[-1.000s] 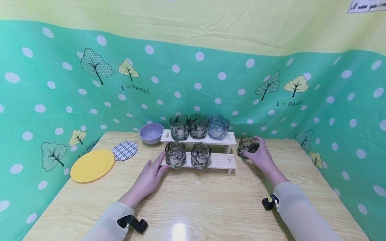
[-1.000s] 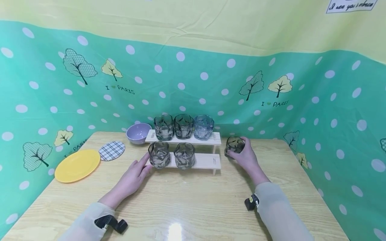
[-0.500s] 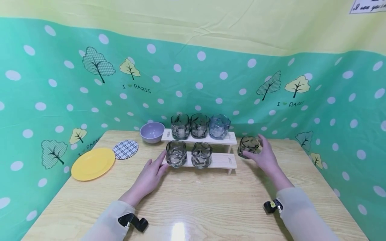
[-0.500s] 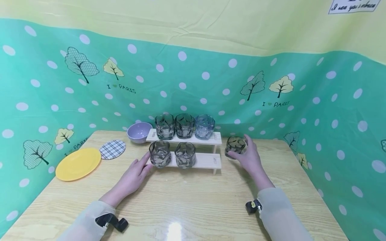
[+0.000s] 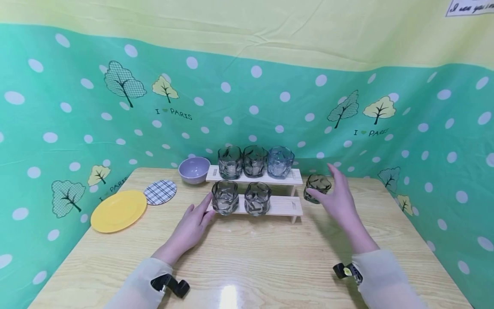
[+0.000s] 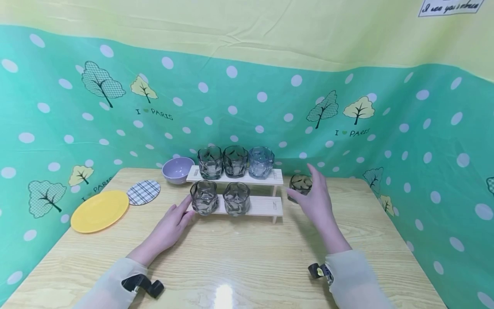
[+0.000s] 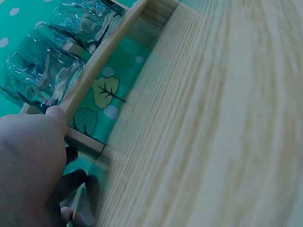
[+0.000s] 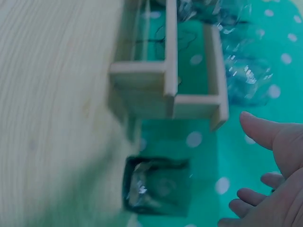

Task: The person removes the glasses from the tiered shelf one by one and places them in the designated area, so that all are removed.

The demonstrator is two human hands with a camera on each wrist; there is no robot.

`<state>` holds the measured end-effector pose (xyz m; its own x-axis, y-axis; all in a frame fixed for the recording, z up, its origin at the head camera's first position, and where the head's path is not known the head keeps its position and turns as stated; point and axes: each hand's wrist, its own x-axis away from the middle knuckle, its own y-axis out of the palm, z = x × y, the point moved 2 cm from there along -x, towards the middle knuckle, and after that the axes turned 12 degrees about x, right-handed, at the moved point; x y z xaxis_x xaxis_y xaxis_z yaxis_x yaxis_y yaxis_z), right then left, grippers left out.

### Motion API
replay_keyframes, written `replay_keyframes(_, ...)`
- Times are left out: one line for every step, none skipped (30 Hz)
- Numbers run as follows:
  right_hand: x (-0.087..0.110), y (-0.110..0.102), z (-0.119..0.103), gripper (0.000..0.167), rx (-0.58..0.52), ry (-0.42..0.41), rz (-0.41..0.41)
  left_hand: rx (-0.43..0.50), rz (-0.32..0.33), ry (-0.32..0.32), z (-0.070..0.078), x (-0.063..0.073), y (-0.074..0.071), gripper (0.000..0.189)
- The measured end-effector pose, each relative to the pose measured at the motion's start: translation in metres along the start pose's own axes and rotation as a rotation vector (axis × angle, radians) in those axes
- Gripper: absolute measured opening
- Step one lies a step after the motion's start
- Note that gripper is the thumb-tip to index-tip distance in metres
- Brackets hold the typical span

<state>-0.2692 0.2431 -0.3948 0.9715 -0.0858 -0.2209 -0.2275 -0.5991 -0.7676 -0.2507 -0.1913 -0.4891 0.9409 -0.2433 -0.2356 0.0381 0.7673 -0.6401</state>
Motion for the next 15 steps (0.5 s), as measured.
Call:
replay_keyframes(0.002,-0.001,-0.005,0.114,-0.006,-0.014,0.007,0.001,0.000,-0.001,0.000,0.000,0.000,0.065)
replay_keyframes(0.003,-0.001,-0.010,0.113,-0.012,-0.026,0.013,0.001,-0.001,-0.002,0.001,0.000,0.000,0.065)
replay_keyframes(0.004,-0.001,-0.015,0.112,-0.017,-0.034,0.016,0.002,-0.001,-0.002,0.001,0.000,0.000,0.065)
replay_keyframes(0.006,-0.001,-0.020,0.111,-0.025,-0.041,0.018,0.004,-0.001,-0.002,0.001,0.000,-0.001,0.065)
replay_keyframes(0.007,-0.001,-0.025,0.111,-0.034,-0.045,0.017,0.006,-0.001,-0.002,0.002,0.001,-0.001,0.065)
replay_keyframes(0.008,0.000,-0.030,0.111,-0.042,-0.049,0.015,0.008,-0.001,0.000,0.002,0.001,-0.001,0.065)
replay_keyframes(0.009,0.000,-0.034,0.111,-0.050,-0.053,0.013,0.009,-0.001,0.001,0.002,0.001,-0.001,0.065)
replay_keyframes(0.010,0.001,-0.039,0.111,-0.058,-0.059,0.011,0.009,-0.001,0.003,0.002,0.001,-0.001,0.065)
replay_keyframes(0.011,0.001,-0.042,0.111,-0.065,-0.064,0.007,0.009,-0.001,0.004,0.002,0.001,0.000,0.065)
replay_keyframes(0.012,0.002,-0.046,0.110,-0.075,-0.070,0.001,0.008,0.000,0.005,0.002,0.001,0.000,0.065)
replay_keyframes(0.013,0.003,-0.050,0.110,-0.081,-0.078,-0.007,0.009,0.001,0.005,0.001,0.001,0.000,0.065)
replay_keyframes(0.013,0.005,-0.053,0.109,-0.088,-0.085,-0.015,0.009,0.001,0.005,0.001,0.001,0.000,0.064)
replay_keyframes(0.014,0.006,-0.056,0.108,-0.095,-0.093,-0.021,0.009,0.002,0.005,0.001,0.001,0.000,0.064)
replay_keyframes(0.014,0.008,-0.058,0.108,-0.105,-0.100,-0.030,0.010,0.001,0.004,0.001,0.001,0.000,0.064)
replay_keyframes(0.015,0.010,-0.061,0.108,-0.116,-0.106,-0.037,0.011,0.002,0.003,0.002,0.001,0.000,0.064)
